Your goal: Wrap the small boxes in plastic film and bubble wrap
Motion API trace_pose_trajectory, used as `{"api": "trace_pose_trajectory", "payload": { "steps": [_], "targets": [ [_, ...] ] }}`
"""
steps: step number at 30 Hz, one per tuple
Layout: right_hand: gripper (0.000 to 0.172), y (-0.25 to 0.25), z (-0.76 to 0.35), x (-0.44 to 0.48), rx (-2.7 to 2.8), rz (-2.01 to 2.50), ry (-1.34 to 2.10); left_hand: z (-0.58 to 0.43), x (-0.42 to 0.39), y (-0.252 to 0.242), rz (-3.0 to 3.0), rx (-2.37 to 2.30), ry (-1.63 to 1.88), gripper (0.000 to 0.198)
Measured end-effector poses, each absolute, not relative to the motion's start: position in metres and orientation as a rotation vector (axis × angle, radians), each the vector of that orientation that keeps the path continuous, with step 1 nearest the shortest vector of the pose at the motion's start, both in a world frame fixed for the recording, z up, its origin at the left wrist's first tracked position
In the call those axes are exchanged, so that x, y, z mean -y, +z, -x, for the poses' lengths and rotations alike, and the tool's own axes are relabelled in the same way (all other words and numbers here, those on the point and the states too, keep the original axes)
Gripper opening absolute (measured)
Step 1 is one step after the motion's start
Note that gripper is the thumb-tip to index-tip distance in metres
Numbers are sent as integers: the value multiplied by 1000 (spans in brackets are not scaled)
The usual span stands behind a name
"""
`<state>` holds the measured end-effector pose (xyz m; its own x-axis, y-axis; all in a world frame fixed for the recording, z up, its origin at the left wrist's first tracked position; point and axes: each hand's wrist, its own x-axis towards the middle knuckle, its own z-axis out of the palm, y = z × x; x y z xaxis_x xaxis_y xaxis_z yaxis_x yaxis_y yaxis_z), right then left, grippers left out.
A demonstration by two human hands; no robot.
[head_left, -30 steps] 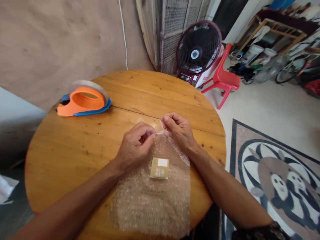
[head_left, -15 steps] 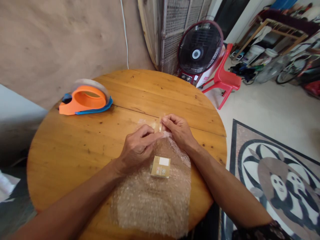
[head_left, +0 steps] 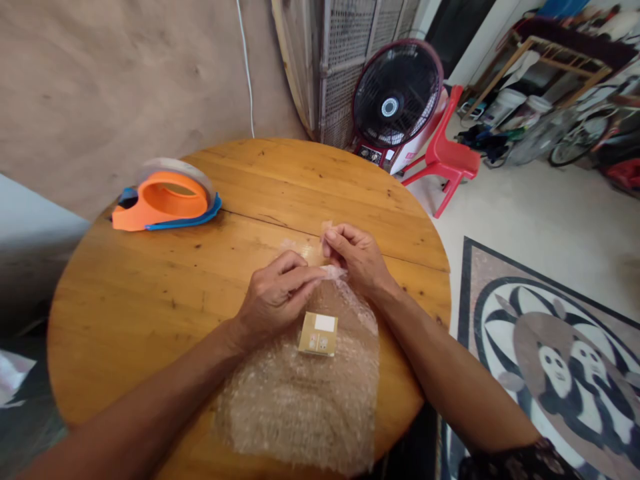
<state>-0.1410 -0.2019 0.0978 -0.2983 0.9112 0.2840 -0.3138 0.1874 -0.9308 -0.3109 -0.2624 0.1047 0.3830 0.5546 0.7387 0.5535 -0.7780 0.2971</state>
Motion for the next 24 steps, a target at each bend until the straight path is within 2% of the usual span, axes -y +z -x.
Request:
{"api": "trace_pose_trajectory", "payload": {
  "steps": [6,12,24],
  "targets": [
    [32,102,140,208,1403,519,1384,307,265,109,-2291,-1255,1484,8],
    [26,103,139,209,1431,458,1385,306,265,111,-2014,-1318,1400,15],
    [27,112,136,217,1517,524,1242,302,266,121,-1945,-1296,1260,10]
  ]
}}
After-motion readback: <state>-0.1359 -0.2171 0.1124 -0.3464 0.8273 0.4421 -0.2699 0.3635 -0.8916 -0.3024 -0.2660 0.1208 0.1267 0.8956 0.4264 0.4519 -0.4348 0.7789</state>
